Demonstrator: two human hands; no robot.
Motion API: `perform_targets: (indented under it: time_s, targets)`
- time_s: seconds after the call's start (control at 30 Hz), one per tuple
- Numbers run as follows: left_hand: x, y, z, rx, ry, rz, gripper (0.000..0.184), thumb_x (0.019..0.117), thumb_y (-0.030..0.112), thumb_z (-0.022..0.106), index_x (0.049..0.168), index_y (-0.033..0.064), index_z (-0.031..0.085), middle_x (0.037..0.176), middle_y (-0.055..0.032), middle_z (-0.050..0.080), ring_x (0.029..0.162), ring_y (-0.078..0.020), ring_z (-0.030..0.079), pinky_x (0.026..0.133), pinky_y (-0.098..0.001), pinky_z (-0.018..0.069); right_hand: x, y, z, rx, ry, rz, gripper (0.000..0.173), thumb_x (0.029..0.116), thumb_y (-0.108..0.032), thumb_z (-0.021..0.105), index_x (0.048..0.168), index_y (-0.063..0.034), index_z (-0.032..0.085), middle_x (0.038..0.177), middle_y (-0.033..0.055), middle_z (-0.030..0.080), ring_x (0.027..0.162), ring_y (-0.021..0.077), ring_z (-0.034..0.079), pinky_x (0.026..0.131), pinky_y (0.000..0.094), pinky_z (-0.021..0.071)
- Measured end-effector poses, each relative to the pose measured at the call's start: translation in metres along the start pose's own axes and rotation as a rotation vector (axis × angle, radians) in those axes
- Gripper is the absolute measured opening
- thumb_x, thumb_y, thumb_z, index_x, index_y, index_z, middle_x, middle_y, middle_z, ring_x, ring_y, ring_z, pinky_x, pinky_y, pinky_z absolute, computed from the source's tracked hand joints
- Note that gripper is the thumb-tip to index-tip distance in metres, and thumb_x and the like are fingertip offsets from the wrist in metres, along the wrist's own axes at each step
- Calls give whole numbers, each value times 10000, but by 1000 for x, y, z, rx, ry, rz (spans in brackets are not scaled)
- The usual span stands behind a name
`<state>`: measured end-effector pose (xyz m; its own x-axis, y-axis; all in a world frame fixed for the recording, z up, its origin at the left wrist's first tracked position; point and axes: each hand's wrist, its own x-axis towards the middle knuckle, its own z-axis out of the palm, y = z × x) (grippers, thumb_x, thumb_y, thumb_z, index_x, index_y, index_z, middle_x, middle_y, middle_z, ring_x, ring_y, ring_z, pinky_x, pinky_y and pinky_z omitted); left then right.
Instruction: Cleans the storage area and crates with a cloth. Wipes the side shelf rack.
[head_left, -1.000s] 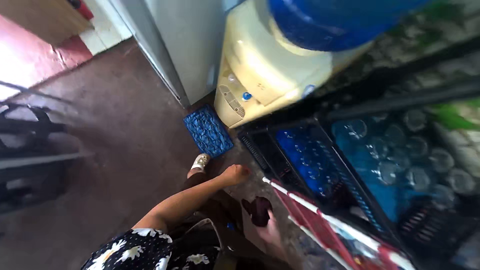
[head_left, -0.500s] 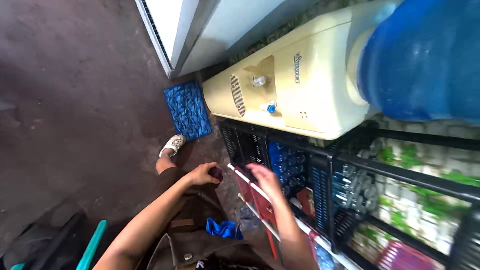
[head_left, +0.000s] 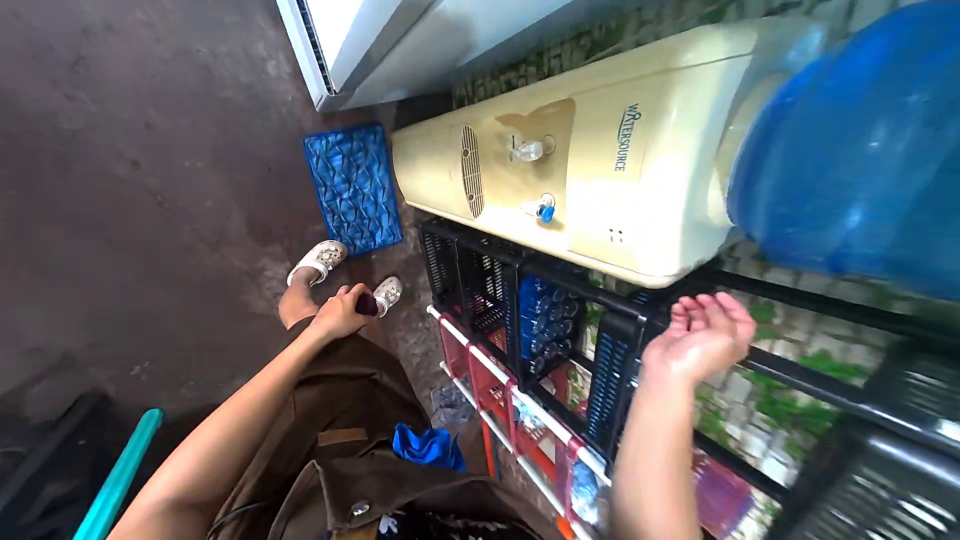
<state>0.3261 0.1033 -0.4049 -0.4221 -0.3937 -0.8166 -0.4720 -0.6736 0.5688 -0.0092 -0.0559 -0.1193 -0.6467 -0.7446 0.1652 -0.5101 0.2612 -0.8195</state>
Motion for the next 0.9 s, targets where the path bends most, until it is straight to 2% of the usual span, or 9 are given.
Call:
perform_targets:
  time_s: [0.07, 0.17, 0.23, 0.37, 0.6, 0.67, 0.77, 0.83, 0.9]
  targets:
    - [-3, -7, 0, -26, 39, -31, 610, 929, 254, 744, 1466, 111, 493, 1515, -299, 420, 1297, -496, 520, 1048, -654, 424, -33, 11, 11, 69, -323, -121, 205, 1006, 5, 379, 1089, -22, 564, 950, -32, 705, 855, 87, 701, 814, 286, 600]
    - [-5, -17, 1, -22, 102, -55, 591, 933, 280, 738, 1453, 103, 521, 1489, -313, 452, 1280, -511, 529, 1037, -671, 423, -52, 25, 46, 107, -769, -120, 383, 984, -64, 472, 1345, 50, 530, 1362, 75, 615, 1258, 164, 603, 1085, 366, 498]
    - [-5, -24, 5, -10, 136, -67, 581, 930, 293, 744, 1443, 116, 537, 1464, -303, 482, 1267, -505, 541, 1032, -678, 422, -49, 33, 74, 228, -781, -20, 457, 965, -14, 419, 1413, 27, 498, 1431, 93, 577, 1306, 181, 576, 1101, 370, 481]
    - [-1, -33, 17, -6, 204, -75, 592, 922, 303, 746, 1444, 130, 526, 1471, -286, 482, 1272, -483, 548, 1032, -663, 435, -34, 36, 103, 640, -622, 340, 496, 1027, 25, 205, 1447, -38, 461, 1370, 86, 614, 1265, 196, 610, 1087, 376, 481]
    - [5, -29, 40, -2, 232, -90, 607, 913, 285, 757, 1445, 117, 520, 1504, -298, 442, 1292, -492, 530, 1042, -656, 433, -21, 32, 93, 907, -672, 569, 489, 1039, 3, 199, 1415, -33, 510, 1298, 103, 643, 1202, 205, 642, 1059, 350, 504]
    - [5, -15, 46, -11, 232, -61, 610, 901, 282, 764, 1439, 123, 527, 1484, -295, 464, 1294, -481, 531, 1046, -652, 432, -24, 41, 85, 859, -765, 488, 468, 1053, -40, 221, 1409, -60, 524, 1282, 94, 655, 1183, 201, 647, 1056, 354, 503]
    - [-5, 34, 58, -173, 227, 62, 560, 902, 203, 756, 1406, 69, 551, 1414, -263, 535, 1293, -385, 546, 1070, -563, 447, -56, 64, 62, 492, -871, 363, 367, 1064, -187, 317, 1351, -110, 532, 1271, 33, 656, 1132, 157, 653, 981, 357, 541]
    - [-9, 71, 74, -349, 171, 146, 536, 952, 160, 684, 1435, 30, 490, 1391, -204, 567, 1256, -264, 584, 1056, -451, 492, -94, 95, 38, 219, -1010, 347, 441, 1022, -254, 457, 1413, -60, 515, 1415, 103, 577, 1271, 211, 583, 1038, 415, 520]
    - [-11, 104, 93, -456, 65, 143, 531, 1025, 209, 589, 1495, 31, 414, 1385, -187, 573, 1204, -234, 612, 998, -428, 528, -141, 130, 10, 48, -1099, 340, 698, 955, -323, 664, 1526, -2, 424, 1586, 213, 396, 1450, 295, 420, 1172, 447, 400]
